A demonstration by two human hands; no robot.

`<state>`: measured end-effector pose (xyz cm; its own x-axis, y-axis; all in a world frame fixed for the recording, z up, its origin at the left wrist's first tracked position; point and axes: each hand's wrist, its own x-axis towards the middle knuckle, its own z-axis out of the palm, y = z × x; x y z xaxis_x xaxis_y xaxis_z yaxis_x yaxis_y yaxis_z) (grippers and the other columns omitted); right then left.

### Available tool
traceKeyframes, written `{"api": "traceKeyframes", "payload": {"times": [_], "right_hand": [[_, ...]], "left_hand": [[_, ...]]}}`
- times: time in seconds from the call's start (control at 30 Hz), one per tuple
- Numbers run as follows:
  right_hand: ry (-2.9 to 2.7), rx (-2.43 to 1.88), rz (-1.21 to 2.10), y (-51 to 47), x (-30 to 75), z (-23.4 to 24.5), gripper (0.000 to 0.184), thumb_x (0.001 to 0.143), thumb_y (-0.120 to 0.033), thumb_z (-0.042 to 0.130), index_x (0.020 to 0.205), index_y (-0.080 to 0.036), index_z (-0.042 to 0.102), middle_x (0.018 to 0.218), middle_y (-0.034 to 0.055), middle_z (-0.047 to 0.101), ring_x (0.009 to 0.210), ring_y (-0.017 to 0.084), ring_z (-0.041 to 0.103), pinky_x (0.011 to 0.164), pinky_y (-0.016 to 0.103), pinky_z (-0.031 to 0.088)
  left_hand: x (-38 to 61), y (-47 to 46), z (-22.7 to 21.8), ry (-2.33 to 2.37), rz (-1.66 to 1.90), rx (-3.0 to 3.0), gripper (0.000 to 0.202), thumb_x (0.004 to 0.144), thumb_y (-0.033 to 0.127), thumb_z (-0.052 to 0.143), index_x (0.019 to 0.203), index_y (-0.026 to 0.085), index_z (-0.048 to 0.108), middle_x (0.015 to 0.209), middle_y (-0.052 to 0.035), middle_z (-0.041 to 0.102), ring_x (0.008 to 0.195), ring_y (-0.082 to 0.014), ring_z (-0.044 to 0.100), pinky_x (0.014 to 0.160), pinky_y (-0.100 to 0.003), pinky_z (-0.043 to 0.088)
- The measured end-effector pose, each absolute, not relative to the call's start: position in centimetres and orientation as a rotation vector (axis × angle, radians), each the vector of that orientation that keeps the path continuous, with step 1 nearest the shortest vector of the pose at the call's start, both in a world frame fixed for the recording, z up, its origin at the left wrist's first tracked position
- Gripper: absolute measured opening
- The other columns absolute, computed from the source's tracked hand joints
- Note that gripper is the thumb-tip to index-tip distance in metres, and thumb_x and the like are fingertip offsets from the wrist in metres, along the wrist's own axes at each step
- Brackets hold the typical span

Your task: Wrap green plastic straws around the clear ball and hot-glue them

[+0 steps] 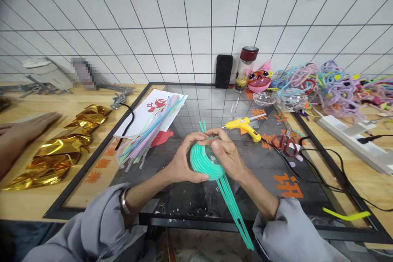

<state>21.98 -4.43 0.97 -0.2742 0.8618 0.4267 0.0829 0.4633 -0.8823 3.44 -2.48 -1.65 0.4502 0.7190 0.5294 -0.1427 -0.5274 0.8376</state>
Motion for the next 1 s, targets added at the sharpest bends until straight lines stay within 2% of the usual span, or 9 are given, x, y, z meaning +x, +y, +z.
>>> {"api": "traceKeyframes", "payload": {"times": [0.27,0.53,0.63,0.7,0.8,1.0], "right_hand": [[-1.718,-0.826,0.913,-4.5,22.0,0.7,0.041,0.102,-0.05,0.041,0.113,-0.033,0.076,0.133,0.0062,0.053,0.127,0.024,0.051,0.111,0.043,0.038],[-1.733,-0.835,0.903,-4.5,22.0,1.5,0.047,0.101,-0.056,0.039,0.111,-0.03,0.077,0.133,0.007,0.057,0.126,0.024,0.052,0.11,0.042,0.04],[-1.64,-0.855,0.794,-4.5,22.0,2.0,0.045,0.1,-0.056,0.041,0.112,-0.028,0.076,0.12,0.007,0.065,0.118,0.024,0.056,0.103,0.041,0.044],[-1.55,-0.901,0.669,-4.4,22.1,2.3,0.033,0.099,-0.048,0.051,0.1,-0.027,0.076,0.101,0.0051,0.069,0.102,0.021,0.061,0.092,0.037,0.048],[-1.501,-0.977,0.541,-4.5,22.3,2.4,0.02,0.095,-0.032,0.06,0.082,-0.024,0.072,0.078,0.0006,0.064,0.08,0.016,0.059,0.076,0.031,0.046],[-1.542,-1.029,0.535,-4.5,22.3,2.3,0.013,0.09,-0.024,0.065,0.079,-0.023,0.07,0.075,-0.0013,0.063,0.075,0.014,0.058,0.07,0.029,0.043]], "left_hand": [[3.3,-2.4,-0.8,0.563,1.145,1.847,0.083,0.055,0.043,0.091,0.125,0.022,0.051,0.13,-0.0105,0.055,0.126,-0.0334,0.052,0.113,-0.052,0.039],[3.3,-2.2,-0.8,0.54,1.156,1.856,0.078,0.056,0.042,0.091,0.121,0.022,0.053,0.127,-0.0102,0.055,0.125,-0.0328,0.052,0.112,-0.052,0.039],[3.2,-2.1,-0.7,0.577,1.148,1.846,0.077,0.055,0.041,0.091,0.12,0.022,0.054,0.13,-0.0107,0.053,0.125,-0.0327,0.052,0.112,-0.052,0.038],[3.1,-2.1,-0.6,0.583,1.149,1.847,0.076,0.054,0.039,0.091,0.119,0.022,0.055,0.129,-0.0106,0.054,0.124,-0.0322,0.052,0.112,-0.052,0.038],[3.1,-2.1,-0.5,0.579,1.127,1.842,0.076,0.054,0.038,0.091,0.119,0.022,0.055,0.128,-0.0105,0.054,0.124,-0.0318,0.053,0.112,-0.051,0.038],[2.8,-2.0,-0.1,0.638,1.005,1.768,0.076,0.056,0.043,0.088,0.121,0.021,0.055,0.127,-0.01,0.056,0.121,-0.0318,0.054,0.11,-0.048,0.039]]}}
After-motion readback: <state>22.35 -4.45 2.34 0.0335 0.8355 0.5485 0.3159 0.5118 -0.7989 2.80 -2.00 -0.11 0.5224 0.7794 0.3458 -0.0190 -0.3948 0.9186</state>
